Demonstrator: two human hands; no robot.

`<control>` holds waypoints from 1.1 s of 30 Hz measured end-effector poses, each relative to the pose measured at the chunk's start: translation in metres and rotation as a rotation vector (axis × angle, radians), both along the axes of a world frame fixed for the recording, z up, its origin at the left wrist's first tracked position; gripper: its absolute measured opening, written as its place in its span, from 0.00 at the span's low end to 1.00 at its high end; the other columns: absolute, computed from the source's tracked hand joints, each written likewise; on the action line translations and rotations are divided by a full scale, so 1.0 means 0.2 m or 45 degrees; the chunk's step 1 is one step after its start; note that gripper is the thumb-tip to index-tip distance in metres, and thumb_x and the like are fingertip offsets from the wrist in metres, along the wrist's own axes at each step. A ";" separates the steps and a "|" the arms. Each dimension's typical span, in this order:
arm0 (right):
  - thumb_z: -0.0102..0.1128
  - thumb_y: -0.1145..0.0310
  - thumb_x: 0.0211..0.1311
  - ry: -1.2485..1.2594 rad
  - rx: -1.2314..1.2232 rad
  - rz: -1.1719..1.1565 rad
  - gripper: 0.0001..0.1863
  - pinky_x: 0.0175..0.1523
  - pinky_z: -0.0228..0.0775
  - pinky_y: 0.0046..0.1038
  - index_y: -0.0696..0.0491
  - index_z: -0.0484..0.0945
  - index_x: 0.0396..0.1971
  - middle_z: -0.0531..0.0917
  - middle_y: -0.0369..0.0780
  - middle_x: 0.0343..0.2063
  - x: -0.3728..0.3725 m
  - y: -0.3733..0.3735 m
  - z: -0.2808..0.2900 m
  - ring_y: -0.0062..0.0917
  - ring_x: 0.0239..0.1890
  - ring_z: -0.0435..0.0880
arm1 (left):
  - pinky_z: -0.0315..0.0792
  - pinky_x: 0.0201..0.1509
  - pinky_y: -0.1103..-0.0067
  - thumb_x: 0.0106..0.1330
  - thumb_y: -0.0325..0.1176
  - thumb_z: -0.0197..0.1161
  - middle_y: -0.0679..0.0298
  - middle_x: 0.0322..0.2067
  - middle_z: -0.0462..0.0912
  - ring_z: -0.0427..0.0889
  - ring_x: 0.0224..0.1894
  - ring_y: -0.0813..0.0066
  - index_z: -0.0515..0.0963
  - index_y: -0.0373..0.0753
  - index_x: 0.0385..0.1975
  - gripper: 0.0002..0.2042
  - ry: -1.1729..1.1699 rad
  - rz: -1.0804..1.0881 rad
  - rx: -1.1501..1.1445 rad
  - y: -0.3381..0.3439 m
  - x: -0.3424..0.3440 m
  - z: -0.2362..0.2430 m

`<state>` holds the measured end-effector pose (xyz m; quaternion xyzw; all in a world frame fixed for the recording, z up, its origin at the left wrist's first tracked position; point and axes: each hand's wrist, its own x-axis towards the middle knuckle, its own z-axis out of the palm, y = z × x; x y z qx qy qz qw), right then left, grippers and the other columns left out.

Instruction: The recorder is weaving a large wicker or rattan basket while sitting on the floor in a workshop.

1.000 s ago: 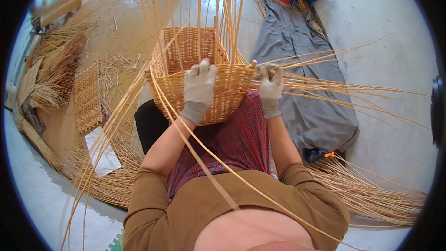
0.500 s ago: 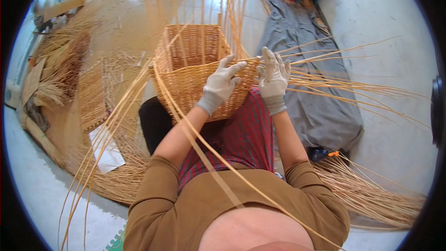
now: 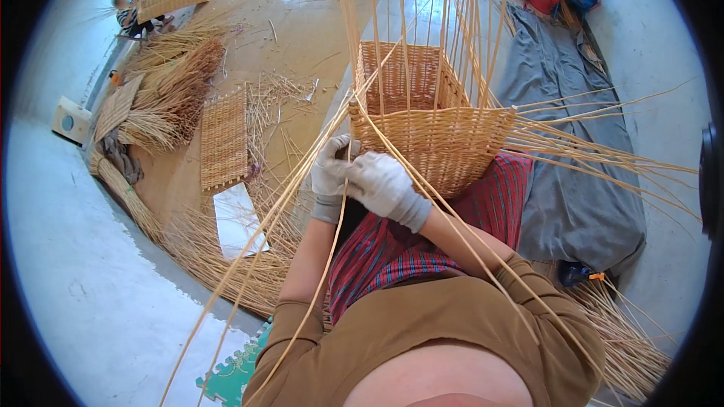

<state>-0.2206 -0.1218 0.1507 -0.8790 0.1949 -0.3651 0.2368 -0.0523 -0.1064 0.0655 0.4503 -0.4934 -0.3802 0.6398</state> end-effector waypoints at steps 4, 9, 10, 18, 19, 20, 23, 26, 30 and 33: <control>0.65 0.65 0.60 -0.041 -0.060 -0.067 0.07 0.43 0.72 0.39 0.50 0.80 0.36 0.80 0.40 0.29 0.04 0.05 0.04 0.39 0.36 0.80 | 0.75 0.58 0.75 0.68 0.31 0.68 0.63 0.51 0.79 0.78 0.53 0.71 0.75 0.37 0.56 0.19 -0.128 0.046 0.220 -0.05 0.13 0.21; 0.68 0.68 0.57 0.177 0.213 0.096 0.11 0.47 0.75 0.38 0.53 0.82 0.40 0.85 0.43 0.33 -0.14 0.13 -0.03 0.41 0.38 0.83 | 0.58 0.76 0.67 0.62 0.30 0.74 0.59 0.71 0.64 0.59 0.73 0.64 0.65 0.45 0.71 0.37 -0.760 -0.157 -0.148 -0.27 0.28 0.03; 0.64 0.70 0.62 0.157 0.161 -0.008 0.07 0.45 0.76 0.38 0.52 0.83 0.39 0.85 0.42 0.32 -0.18 0.16 -0.05 0.40 0.38 0.84 | 0.56 0.76 0.65 0.60 0.30 0.75 0.59 0.71 0.62 0.58 0.74 0.63 0.64 0.47 0.72 0.39 -0.613 -0.337 -0.084 -0.30 0.24 0.09; 0.58 0.68 0.70 0.030 0.199 -0.044 0.06 0.44 0.77 0.36 0.54 0.82 0.36 0.86 0.40 0.33 -0.19 0.13 -0.06 0.38 0.37 0.85 | 0.55 0.76 0.68 0.62 0.37 0.75 0.59 0.67 0.64 0.57 0.73 0.67 0.61 0.48 0.72 0.39 -0.228 -0.191 -0.126 -0.26 0.04 0.06; 0.58 0.68 0.70 0.033 0.205 -0.063 0.06 0.44 0.77 0.36 0.54 0.82 0.36 0.86 0.40 0.33 -0.19 0.11 -0.06 0.38 0.37 0.85 | 0.55 0.76 0.68 0.62 0.37 0.75 0.59 0.67 0.64 0.57 0.73 0.67 0.61 0.48 0.72 0.39 -0.223 -0.209 -0.122 -0.28 0.05 0.03; 0.58 0.69 0.70 0.039 0.206 -0.034 0.06 0.44 0.77 0.36 0.54 0.81 0.36 0.86 0.40 0.33 -0.19 0.12 -0.06 0.38 0.37 0.85 | 0.55 0.75 0.68 0.63 0.37 0.75 0.60 0.67 0.65 0.58 0.72 0.68 0.60 0.48 0.72 0.39 -0.198 -0.209 -0.139 -0.29 0.06 0.01; 0.59 0.70 0.69 0.035 0.228 0.006 0.05 0.44 0.77 0.36 0.55 0.80 0.34 0.86 0.40 0.33 -0.18 0.14 -0.05 0.38 0.37 0.85 | 0.57 0.74 0.69 0.65 0.34 0.73 0.63 0.66 0.66 0.62 0.69 0.69 0.62 0.47 0.71 0.36 -0.180 -0.255 -0.125 -0.23 0.18 0.07; 0.66 0.72 0.63 -0.069 0.216 -0.007 0.02 0.38 0.80 0.34 0.52 0.83 0.34 0.86 0.40 0.29 -0.20 0.12 -0.09 0.37 0.34 0.87 | 0.61 0.72 0.71 0.66 0.28 0.71 0.67 0.65 0.67 0.65 0.66 0.72 0.65 0.47 0.69 0.32 -0.193 -0.520 0.075 -0.25 0.25 0.17; 0.66 0.71 0.64 -0.011 0.230 -0.028 0.02 0.39 0.80 0.34 0.52 0.82 0.33 0.87 0.41 0.30 -0.21 0.14 -0.06 0.37 0.34 0.88 | 0.66 0.67 0.76 0.62 0.23 0.72 0.71 0.59 0.72 0.70 0.61 0.77 0.71 0.48 0.67 0.32 -0.057 -0.693 0.282 -0.29 0.30 0.25; 0.66 0.71 0.64 -0.026 0.268 -0.049 0.02 0.39 0.80 0.34 0.52 0.82 0.33 0.87 0.40 0.31 -0.21 0.17 -0.08 0.38 0.35 0.87 | 0.68 0.65 0.78 0.56 0.24 0.77 0.72 0.55 0.73 0.70 0.60 0.75 0.74 0.50 0.65 0.34 -0.054 -0.678 0.404 -0.29 0.28 0.26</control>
